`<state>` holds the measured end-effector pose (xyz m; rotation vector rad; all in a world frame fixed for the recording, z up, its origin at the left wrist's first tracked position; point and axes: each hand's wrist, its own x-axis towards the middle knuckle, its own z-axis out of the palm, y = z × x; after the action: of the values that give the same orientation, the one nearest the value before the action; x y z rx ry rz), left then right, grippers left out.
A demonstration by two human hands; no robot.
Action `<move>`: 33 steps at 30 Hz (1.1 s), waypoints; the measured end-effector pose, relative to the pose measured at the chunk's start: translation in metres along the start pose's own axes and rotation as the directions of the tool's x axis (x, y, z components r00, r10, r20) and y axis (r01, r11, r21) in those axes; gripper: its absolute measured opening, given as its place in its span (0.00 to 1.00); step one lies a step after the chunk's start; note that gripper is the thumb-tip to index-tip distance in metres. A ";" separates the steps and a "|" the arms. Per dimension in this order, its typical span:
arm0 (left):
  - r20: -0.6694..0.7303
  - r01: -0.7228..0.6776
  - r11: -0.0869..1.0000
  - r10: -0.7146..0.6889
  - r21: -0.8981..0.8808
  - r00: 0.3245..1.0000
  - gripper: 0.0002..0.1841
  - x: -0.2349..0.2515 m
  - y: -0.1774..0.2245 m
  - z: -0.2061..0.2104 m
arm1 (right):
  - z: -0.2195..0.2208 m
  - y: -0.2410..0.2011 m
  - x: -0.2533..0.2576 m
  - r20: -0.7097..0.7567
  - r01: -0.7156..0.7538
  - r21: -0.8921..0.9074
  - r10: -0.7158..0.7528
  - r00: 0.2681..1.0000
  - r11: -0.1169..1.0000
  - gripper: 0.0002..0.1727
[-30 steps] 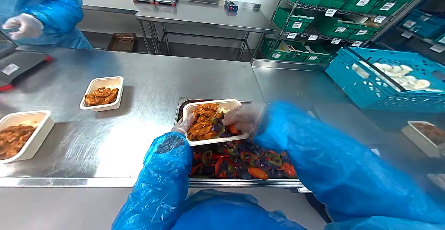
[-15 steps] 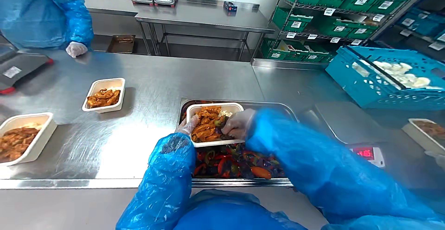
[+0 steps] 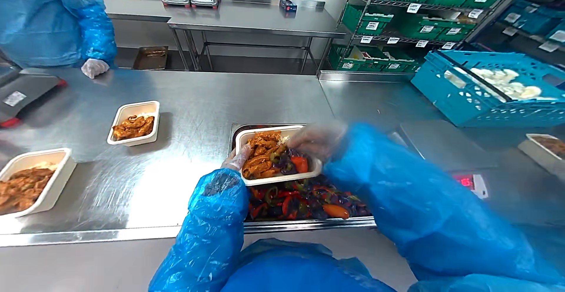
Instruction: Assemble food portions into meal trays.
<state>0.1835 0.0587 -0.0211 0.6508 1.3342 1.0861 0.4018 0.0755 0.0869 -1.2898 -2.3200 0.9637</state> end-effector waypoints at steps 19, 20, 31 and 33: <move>-0.092 -0.054 0.979 0.073 0.195 0.993 0.22 0.031 -0.009 -0.086 | 0.017 0.114 -0.084 -0.069 -0.440 -0.169 0.435 0.898 0.882 0.09; -0.109 -0.079 0.986 0.096 0.146 0.989 0.22 0.028 -0.010 -0.090 | 0.030 0.125 -0.088 0.038 -0.470 -0.223 0.490 0.871 0.854 0.10; -0.129 -0.044 0.997 0.053 0.068 0.990 0.25 0.011 -0.009 -0.058 | 0.062 0.086 -0.052 0.439 -0.444 -0.624 0.759 0.480 0.642 0.24; -0.124 -0.023 0.997 0.032 0.077 0.992 0.25 0.009 -0.009 -0.047 | 0.051 0.104 -0.060 0.382 -0.488 -0.542 0.718 0.583 0.684 0.21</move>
<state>0.1390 0.0540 -0.0414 0.6676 1.4841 1.1178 0.4708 0.0429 -0.0188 -2.3903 -2.6129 1.2852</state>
